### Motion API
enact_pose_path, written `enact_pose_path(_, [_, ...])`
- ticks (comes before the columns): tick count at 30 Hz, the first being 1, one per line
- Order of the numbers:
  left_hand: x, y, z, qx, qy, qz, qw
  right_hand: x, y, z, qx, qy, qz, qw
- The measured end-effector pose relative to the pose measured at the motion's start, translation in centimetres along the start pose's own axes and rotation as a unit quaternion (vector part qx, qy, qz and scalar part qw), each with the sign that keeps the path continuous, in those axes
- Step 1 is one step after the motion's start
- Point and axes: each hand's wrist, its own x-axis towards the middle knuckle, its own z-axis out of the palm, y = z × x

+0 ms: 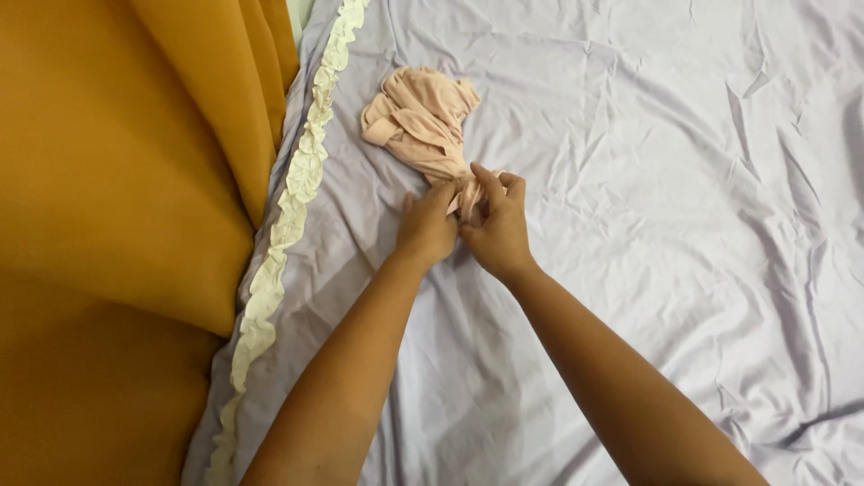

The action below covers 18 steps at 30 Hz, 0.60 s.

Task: The person smooths and tucks a light purple bedsheet with white ruffled edges onto a mattress. They then pick up a crumpled pink cloth from the bed and place it aside before continuing to smooth and tuck the sheet along the remaining edges.

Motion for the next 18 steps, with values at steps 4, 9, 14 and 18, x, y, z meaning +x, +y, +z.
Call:
enact_pose_path(4, [-3.1, 3.4, -2.6, -0.098, -0.075, -0.107, 0.987, -2.3, -0.4, -0.2, -0.070, 0.012, -0.014, 0.997])
enact_pose_path(9, [-5.9, 4.2, -2.6, -0.224, -0.103, -0.145, 0.958, -4.0, -3.9, -2.4, -0.122, -0.042, 0.015, 0.991])
enact_pose_path(14, [-8.1, 5.9, -2.6, -0.208, -0.127, -0.192, 0.951, -5.5, 0.4, -2.9, -0.038, -0.136, 0.026, 0.990])
enact_pose_path(18, [-10.0, 5.0, -0.8, -0.257, -0.115, -0.196, 0.939, -6.5, -0.7, -4.1, 0.072, -0.237, 0.135, 0.959])
